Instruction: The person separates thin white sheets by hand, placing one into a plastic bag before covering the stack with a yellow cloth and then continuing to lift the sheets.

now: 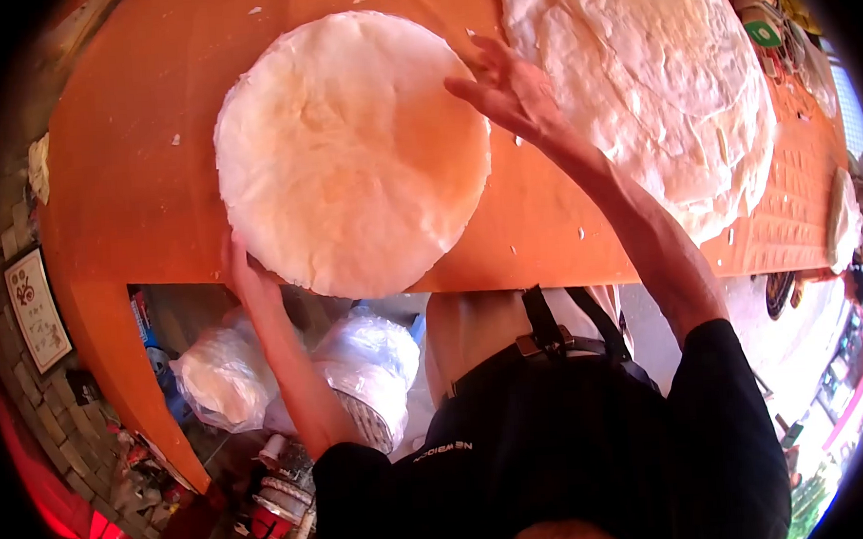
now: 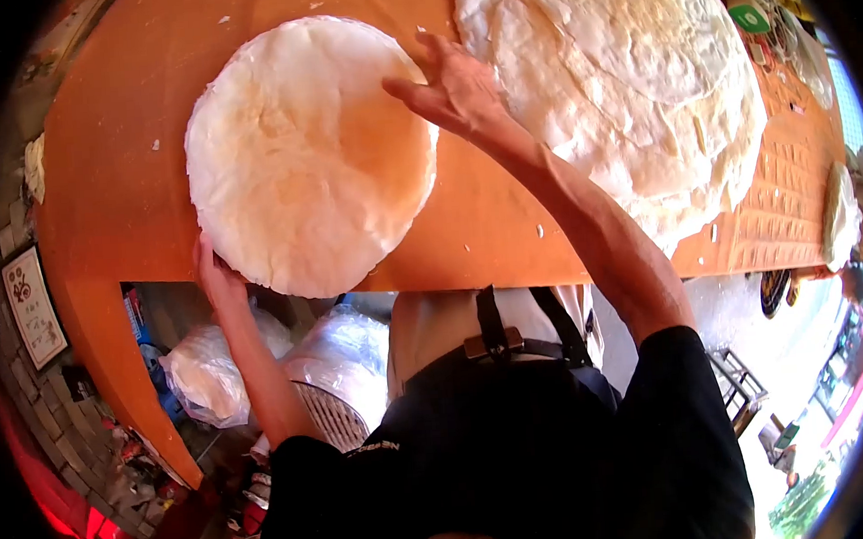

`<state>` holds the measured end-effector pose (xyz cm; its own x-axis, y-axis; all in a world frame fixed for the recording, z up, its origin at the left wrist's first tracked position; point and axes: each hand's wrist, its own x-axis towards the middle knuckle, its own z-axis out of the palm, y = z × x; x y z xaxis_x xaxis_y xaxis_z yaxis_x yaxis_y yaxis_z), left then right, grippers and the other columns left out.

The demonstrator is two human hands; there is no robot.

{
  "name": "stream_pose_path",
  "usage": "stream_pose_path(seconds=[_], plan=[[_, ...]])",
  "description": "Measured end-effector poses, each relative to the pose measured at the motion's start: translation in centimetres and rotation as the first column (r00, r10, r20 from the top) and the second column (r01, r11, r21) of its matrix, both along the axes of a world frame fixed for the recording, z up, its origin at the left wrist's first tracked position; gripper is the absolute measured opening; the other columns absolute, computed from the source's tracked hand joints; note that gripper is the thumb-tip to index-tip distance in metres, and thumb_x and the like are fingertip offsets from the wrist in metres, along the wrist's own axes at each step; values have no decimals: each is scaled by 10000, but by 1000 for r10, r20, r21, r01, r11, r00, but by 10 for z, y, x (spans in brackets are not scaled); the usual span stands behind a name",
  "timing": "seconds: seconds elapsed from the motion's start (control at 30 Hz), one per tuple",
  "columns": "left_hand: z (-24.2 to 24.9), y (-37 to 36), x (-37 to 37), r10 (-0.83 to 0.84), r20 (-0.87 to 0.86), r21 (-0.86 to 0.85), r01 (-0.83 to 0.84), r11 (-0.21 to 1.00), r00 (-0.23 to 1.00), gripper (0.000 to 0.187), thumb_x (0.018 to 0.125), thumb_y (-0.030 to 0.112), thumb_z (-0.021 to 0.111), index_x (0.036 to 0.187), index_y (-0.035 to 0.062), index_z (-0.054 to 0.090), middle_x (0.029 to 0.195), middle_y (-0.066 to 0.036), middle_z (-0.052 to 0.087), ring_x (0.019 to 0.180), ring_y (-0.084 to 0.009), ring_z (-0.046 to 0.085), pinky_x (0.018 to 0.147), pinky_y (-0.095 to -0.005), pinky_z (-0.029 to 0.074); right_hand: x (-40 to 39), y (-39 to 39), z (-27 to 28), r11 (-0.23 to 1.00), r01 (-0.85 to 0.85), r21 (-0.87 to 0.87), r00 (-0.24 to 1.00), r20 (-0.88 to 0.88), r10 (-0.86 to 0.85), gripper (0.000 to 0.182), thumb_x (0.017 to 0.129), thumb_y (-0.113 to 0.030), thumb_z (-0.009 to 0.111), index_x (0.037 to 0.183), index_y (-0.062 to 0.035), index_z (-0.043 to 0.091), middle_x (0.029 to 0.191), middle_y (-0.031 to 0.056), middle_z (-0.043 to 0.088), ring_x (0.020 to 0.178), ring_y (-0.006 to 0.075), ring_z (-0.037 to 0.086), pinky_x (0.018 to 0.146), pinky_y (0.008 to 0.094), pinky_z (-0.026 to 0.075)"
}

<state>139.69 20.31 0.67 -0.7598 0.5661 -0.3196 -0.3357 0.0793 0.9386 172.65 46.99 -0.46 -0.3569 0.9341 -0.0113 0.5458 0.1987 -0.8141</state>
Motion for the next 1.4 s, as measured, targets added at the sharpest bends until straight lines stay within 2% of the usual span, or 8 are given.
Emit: stream_pose_path(seconds=[0.03,0.43,0.63,0.77,0.87,1.07,1.27,1.4], plan=[[0,-2,9,14,-4,8,-14,1000,1000,497,953,206,556,1381,-15,434,1367,-136,506,1231,-278,504,1018,-398,428,-9,-2,-4,998,-55,-31,998,-45,53,722,788,-450,688,1326,-11,489,1192,217,605,1120,392,561,986,432,434],[-34,17,21,23,-223,-54,-36,998,974,545,919,184,628,1386,-14,429,1352,-199,507,1165,-326,548,966,-425,474,-22,-13,-41,987,-63,150,980,-180,90,626,846,-303,640,1337,29,439,1206,288,562,1140,429,522,974,466,424],[6,-2,22,92,-290,-58,-113,992,953,552,878,154,676,1317,-90,449,1269,-237,543,1117,-320,572,931,-413,489,179,50,27,922,385,49,909,-191,-370,516,820,-246,756,1236,4,584,952,82,709,834,135,655,776,260,530],[19,-19,25,208,-619,9,-258,966,758,387,919,115,632,1228,-86,515,1076,-195,641,995,-251,626,870,-320,521,340,98,33,492,670,-555,443,-233,-866,364,842,-206,706,1108,17,596,1004,181,629,782,276,655,721,380,579],[68,16,99,159,-662,-39,-246,968,732,347,943,135,602,1206,-79,525,1093,-197,644,988,-241,628,864,-309,524,350,109,55,481,567,-668,490,-195,-849,399,833,-217,719,1129,-7,554,973,175,629,801,281,664,710,365,591],[79,77,244,-237,-411,-137,197,971,881,248,935,118,580,1134,-28,553,950,-121,666,851,-187,626,742,-278,514,345,140,48,513,393,-763,688,-127,-715,208,824,-257,738,877,-93,623,748,42,623,600,136,587,505,252,467],[61,112,359,-602,-26,-52,601,798,798,221,939,99,586,1128,-5,540,903,-101,659,807,-173,636,709,-266,514,335,162,120,970,17,-244,786,-596,-164,174,849,-148,605,965,-33,667,734,67,642,646,176,610,539,314,462],[56,116,377,-675,35,8,675,737,737,211,939,95,585,1119,-7,540,897,-105,655,806,-172,637,701,-261,512,358,125,135,888,223,-402,786,-464,-407,351,820,-323,722,1030,-49,660,845,34,645,725,140,638,588,265,494]])
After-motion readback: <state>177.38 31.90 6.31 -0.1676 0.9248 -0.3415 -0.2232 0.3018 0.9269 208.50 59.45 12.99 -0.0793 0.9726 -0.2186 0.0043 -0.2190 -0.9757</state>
